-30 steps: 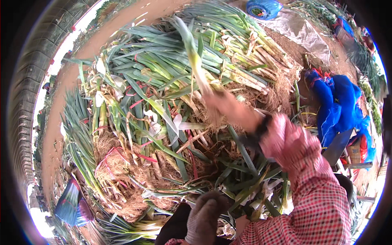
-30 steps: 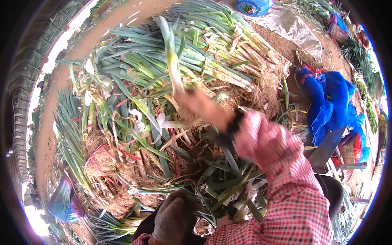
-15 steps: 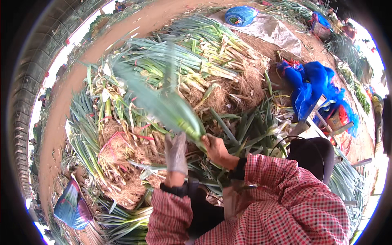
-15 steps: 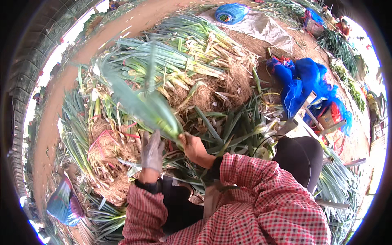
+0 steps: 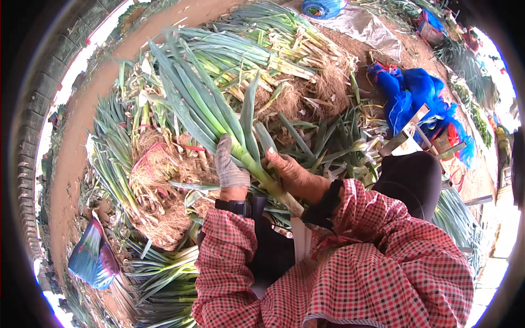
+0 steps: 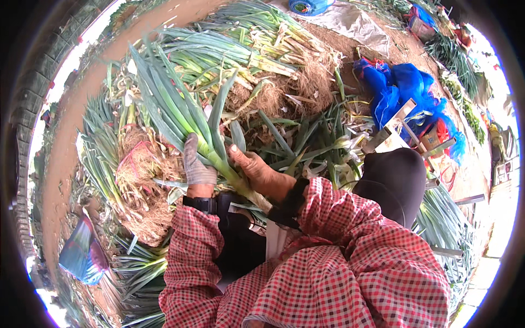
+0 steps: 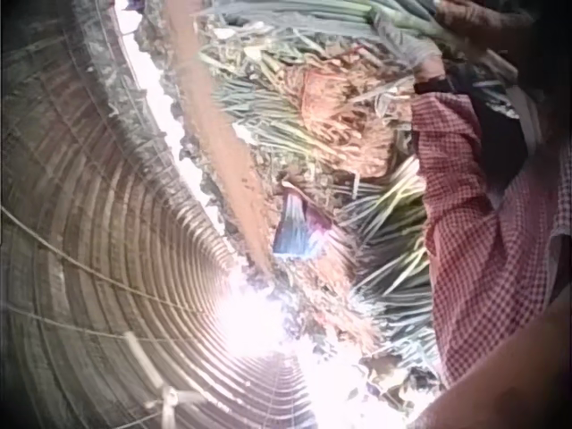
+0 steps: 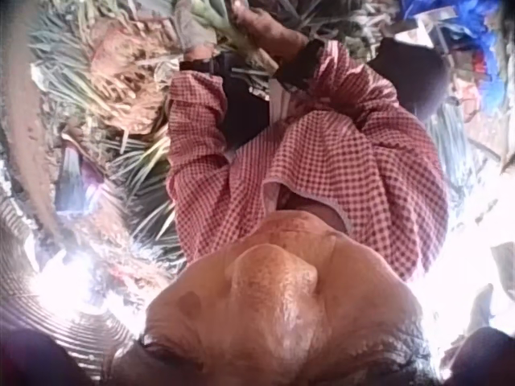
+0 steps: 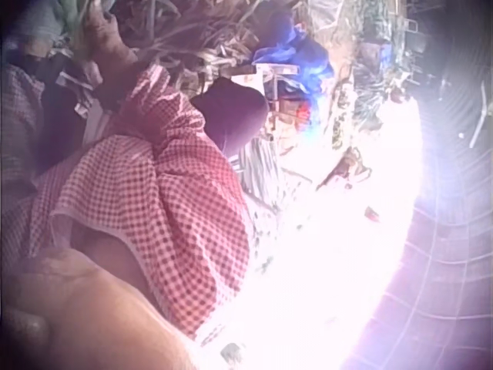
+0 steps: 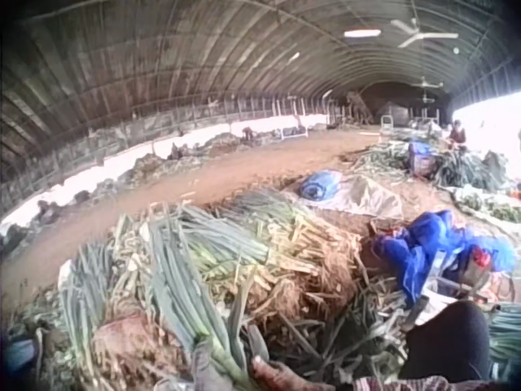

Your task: Cleaning and sorting harvested leeks by peeling outer layers and placing them in a tray.

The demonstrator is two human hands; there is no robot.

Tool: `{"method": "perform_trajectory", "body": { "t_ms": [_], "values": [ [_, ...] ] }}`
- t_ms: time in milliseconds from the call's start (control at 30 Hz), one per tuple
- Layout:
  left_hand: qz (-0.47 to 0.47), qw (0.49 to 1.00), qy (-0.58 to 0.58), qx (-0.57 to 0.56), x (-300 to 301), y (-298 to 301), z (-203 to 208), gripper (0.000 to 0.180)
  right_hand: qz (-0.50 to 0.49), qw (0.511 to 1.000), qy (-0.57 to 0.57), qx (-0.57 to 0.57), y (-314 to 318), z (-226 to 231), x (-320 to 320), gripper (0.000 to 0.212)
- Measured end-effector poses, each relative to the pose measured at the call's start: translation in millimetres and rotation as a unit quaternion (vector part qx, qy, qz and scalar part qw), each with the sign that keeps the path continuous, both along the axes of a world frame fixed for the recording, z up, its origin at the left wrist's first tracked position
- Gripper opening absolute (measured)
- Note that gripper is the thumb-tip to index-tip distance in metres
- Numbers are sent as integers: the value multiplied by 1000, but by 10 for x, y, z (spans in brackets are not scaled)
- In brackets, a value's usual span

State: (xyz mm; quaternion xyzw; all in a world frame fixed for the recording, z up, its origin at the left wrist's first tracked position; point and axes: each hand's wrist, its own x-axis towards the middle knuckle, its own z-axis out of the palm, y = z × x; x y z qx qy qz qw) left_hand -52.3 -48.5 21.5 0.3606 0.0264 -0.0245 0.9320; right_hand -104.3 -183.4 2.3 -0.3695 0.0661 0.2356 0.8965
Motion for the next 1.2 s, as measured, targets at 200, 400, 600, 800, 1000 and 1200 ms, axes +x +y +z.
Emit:
{"method": "perform_trajectory", "body": {
  "t_ms": [200, 400, 600, 800, 1000, 1200],
  "values": [
    [-9, 994, 49, 100, -67, -26, 115, 40, 11, 998, -1, -63, -31, 307, 174, 36],
    [81, 987, 71, 117, -149, -221, 85, 35, -155, 984, 77, -47, 75, 349, 183, 19],
    [148, 977, 102, 115, -8, -112, -193, 28, -276, 946, 125, -118, 470, 165, 216, 27],
    [258, 944, 160, 127, 184, 305, -150, 27, -206, 974, 91, 36, 417, 75, 171, 19],
    [298, 953, 47, -21, 261, 1221, 60, 38, -54, 977, -47, -201, -644, -479, -448, 31],
    [333, 938, -97, -8, 250, 1370, 262, 43, 119, 562, -159, -803, -2221, -1891, -412, 43]
  ]
}}
